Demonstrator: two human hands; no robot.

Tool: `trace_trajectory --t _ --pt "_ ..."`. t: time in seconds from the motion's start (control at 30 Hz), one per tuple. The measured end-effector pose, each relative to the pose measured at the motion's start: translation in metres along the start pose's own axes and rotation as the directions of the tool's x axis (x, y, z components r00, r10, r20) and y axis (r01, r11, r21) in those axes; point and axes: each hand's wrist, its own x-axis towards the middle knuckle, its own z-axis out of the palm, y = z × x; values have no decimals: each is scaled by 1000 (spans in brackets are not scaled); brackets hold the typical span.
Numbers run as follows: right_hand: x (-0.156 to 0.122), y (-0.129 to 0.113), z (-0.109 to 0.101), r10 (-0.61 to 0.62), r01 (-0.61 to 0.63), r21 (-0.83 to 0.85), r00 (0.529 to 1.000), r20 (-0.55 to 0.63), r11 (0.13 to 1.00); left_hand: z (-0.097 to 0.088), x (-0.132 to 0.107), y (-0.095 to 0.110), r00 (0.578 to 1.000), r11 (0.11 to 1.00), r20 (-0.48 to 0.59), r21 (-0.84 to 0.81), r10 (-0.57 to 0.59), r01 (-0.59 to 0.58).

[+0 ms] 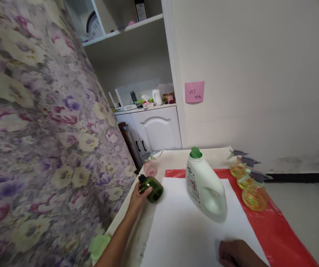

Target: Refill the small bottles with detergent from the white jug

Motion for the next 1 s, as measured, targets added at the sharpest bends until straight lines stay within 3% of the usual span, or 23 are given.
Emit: trace_trajectory --t 0.13,0.23,0.37,0.43,0.5,0.6,0.77,1.0 --pt "-6 -12 -13 -25 41 161 994 -103 986 14 -71 31 985 991 174 -135 10 14" --pt "-5 -14 -16 -15 68 411 991 -130 909 32 -121 50 954 959 300 -270 1 84" --pt "-4 -23 -4 -67 110 789 994 -86 604 60 -179 57 925 940 379 -325 24 109" --pt "-7 -34 5 -148 149 871 985 -89 468 73 -205 55 890 931 456 -331 19 150" --pt "-13 -48 13 -221 165 909 972 -84 382 79 -225 51 895 940 445 -306 0 152" --pt "-24 -64 19 -246 130 948 968 -58 289 77 -237 52 914 962 406 -243 -13 122" --pt "-37 -75 19 -287 29 978 957 33 207 67 -228 67 904 903 411 -335 -117 269" --pt "-55 -77 22 -339 -184 983 924 174 3 73 -240 84 755 662 655 -583 39 471"
